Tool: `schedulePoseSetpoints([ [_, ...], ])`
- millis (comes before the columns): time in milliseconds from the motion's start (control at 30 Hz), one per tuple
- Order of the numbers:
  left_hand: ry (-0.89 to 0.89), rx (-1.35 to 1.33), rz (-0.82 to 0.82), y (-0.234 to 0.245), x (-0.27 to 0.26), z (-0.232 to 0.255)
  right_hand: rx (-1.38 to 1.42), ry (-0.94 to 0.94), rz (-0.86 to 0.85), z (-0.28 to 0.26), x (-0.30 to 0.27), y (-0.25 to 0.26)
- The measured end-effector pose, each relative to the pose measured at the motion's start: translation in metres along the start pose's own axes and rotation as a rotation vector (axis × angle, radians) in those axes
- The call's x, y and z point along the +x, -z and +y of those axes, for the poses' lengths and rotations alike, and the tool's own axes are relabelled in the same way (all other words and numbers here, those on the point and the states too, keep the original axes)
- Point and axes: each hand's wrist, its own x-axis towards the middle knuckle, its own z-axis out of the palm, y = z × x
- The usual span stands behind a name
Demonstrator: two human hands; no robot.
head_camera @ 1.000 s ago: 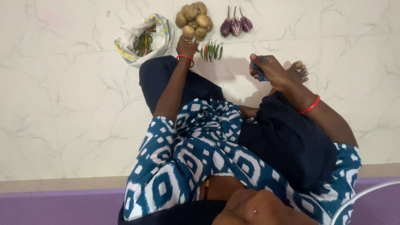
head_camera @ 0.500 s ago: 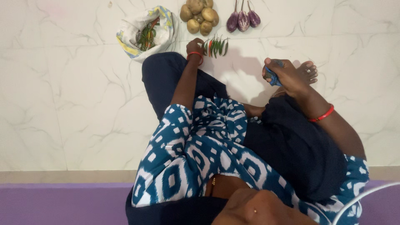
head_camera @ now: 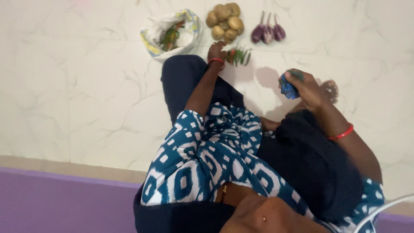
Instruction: The person sits on the floor and peels potatoes and green chilies using a blue peeler. They handle the vegetables one by one, placing the peeled items into a cloth bag and leaving the peels on the floor.
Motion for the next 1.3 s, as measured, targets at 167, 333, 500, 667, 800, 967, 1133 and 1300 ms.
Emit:
schedulePoseSetpoints([
  [167,0.106,-0.203,0.359,0.045,0.04,-0.014,-0.016,-0.077,0.024,-0.001,0.008,0.001],
  [333,0.402,0.099,0.264,0.131,0.084,-0.064,-0.008,-0.088,-0.01,-0.001,0.013,0.0],
  [500,0.659,0.35,-0.149,0.149,0.087,-0.084,-0.082,-0.14,-0.037,-0.01,0.017,-0.009],
  [667,0.735,0.375,-0.214,0.119,0.089,-0.073,-0.098,-0.172,-0.054,-0.007,0.017,-0.013],
  [800,0.794,0.397,-0.248,0.118,0.091,-0.077,-0.106,-0.187,-0.046,-0.003,0.014,-0.008],
  [967,0.81,0.366,-0.236,0.124,0.09,-0.079,-0.115,-0.206,-0.037,0.0,0.014,-0.005],
  [1133,0.804,0.316,-0.115,0.123,0.091,-0.074,-0.093,-0.227,-0.027,0.002,0.016,-0.005],
  [1300,0.746,0.315,-0.331,0.122,0.095,-0.076,-0.093,-0.21,-0.036,0.001,0.015,-0.003],
])
